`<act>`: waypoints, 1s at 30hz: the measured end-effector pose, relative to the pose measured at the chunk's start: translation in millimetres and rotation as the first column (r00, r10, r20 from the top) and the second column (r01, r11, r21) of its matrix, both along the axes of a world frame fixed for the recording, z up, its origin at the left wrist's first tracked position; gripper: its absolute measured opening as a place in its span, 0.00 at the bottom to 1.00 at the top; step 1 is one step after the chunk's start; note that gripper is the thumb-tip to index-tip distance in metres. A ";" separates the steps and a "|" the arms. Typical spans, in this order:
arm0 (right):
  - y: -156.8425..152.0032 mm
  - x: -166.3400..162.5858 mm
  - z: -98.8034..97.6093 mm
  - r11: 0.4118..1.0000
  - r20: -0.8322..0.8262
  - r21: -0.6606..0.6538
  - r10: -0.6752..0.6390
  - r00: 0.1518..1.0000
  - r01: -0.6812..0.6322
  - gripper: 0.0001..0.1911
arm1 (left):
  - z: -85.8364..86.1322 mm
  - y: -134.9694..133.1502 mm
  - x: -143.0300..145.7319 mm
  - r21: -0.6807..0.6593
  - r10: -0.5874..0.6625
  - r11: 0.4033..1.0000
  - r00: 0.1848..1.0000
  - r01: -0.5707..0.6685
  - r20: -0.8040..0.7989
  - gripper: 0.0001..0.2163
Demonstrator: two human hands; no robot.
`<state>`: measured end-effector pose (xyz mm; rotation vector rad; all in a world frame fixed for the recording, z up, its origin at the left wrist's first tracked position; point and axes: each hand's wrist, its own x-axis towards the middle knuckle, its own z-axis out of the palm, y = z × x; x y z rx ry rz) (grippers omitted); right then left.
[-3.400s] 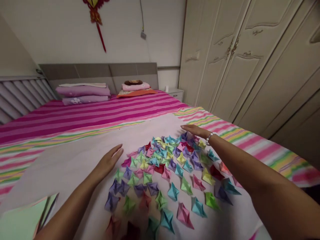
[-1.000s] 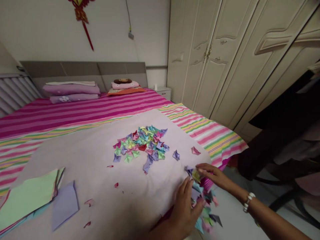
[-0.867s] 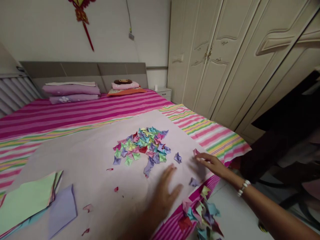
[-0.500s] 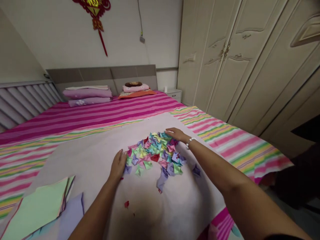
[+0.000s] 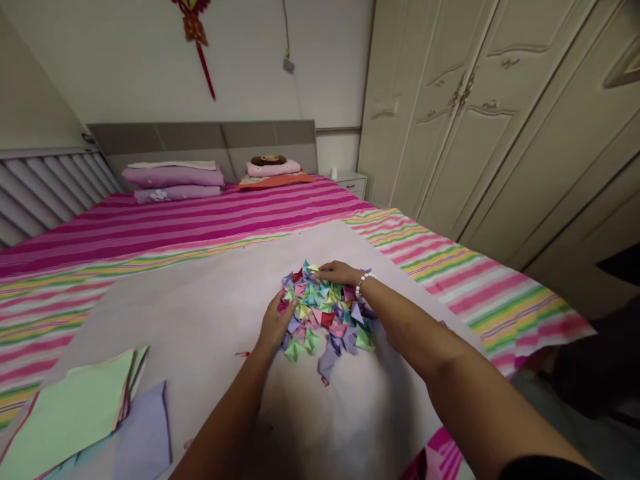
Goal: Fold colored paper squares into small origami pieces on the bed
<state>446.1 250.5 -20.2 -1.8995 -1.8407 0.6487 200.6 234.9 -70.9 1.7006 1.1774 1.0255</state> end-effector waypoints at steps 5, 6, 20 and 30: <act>-50.1 4.2 3.1 0.998 -0.023 0.024 0.053 0.998 -0.053 0.27 | -5.2 -52.4 29.4 0.007 -0.053 0.999 0.999 0.053 0.011 0.25; -61.6 5.5 3.7 0.998 -0.028 0.027 0.063 0.998 -0.062 0.26 | -6.3 -64.1 35.3 0.013 -0.064 0.998 0.998 0.064 0.010 0.25; -283.1 40.4 8.1 0.994 -0.076 0.072 0.089 0.993 -0.084 0.22 | -6.4 -250.0 83.6 -0.056 -0.672 0.741 0.738 0.670 -0.058 0.31; -228.7 75.7 29.6 0.960 0.000 0.181 -0.217 0.976 0.213 0.22 | 44.8 -90.5 58.7 0.149 -0.370 0.919 0.929 0.364 0.015 0.19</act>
